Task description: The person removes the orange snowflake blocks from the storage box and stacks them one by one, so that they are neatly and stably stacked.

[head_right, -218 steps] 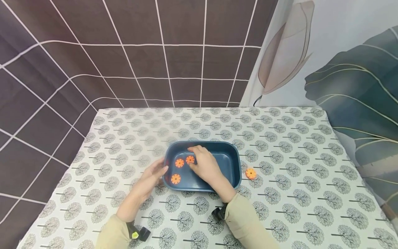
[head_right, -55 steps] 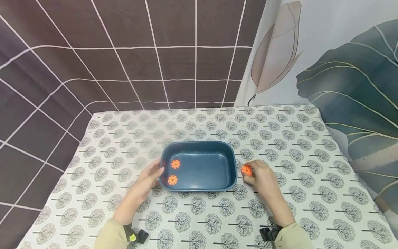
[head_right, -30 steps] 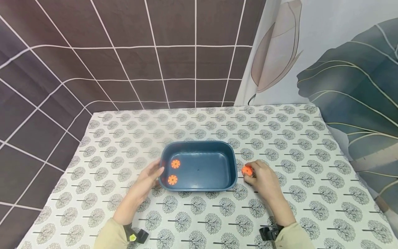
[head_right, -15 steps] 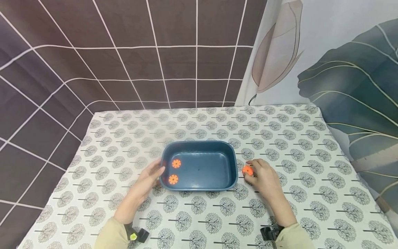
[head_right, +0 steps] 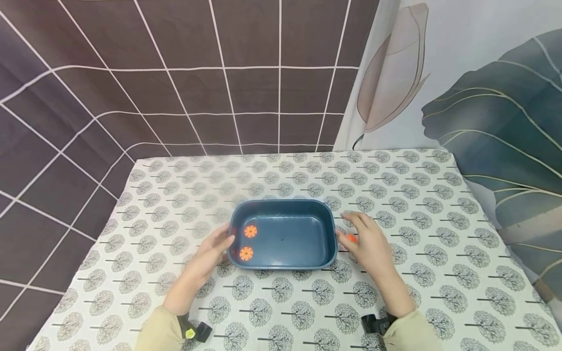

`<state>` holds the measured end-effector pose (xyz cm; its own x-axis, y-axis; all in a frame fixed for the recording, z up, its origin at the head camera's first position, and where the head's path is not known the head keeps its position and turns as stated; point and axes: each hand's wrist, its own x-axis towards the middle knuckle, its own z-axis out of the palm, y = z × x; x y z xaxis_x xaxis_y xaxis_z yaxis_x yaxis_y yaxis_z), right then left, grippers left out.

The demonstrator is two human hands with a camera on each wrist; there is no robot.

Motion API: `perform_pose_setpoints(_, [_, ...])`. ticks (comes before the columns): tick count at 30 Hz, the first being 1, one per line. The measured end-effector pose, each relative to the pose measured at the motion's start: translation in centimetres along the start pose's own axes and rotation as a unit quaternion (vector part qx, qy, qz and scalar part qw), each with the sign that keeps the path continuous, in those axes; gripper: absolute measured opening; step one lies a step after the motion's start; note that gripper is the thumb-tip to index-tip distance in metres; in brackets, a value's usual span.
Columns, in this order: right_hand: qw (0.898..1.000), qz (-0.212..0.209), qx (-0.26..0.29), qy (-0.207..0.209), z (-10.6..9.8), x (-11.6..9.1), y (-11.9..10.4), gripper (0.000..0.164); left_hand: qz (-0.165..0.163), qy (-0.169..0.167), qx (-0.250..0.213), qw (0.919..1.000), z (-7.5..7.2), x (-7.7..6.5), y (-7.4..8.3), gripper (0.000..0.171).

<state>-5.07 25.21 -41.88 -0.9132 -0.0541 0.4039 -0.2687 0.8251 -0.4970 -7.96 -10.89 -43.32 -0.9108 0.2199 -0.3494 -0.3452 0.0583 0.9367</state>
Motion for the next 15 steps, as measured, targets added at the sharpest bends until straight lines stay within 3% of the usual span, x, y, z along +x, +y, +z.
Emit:
perform_pose_setpoints(6, [0.999, -0.019, 0.024, 0.023, 1.1, 1.2, -2.2, 0.049, 0.000, 0.010, 0.006, 0.9999, -0.2, -0.3, 0.2, 0.058])
perform_pose_setpoints(15, [0.998, -0.046, 0.033, -0.018, 3.3, 2.1, -4.4, 0.068, -0.001, 0.000, 0.002, 1.0000, 0.0, 0.0, 0.0, 0.060])
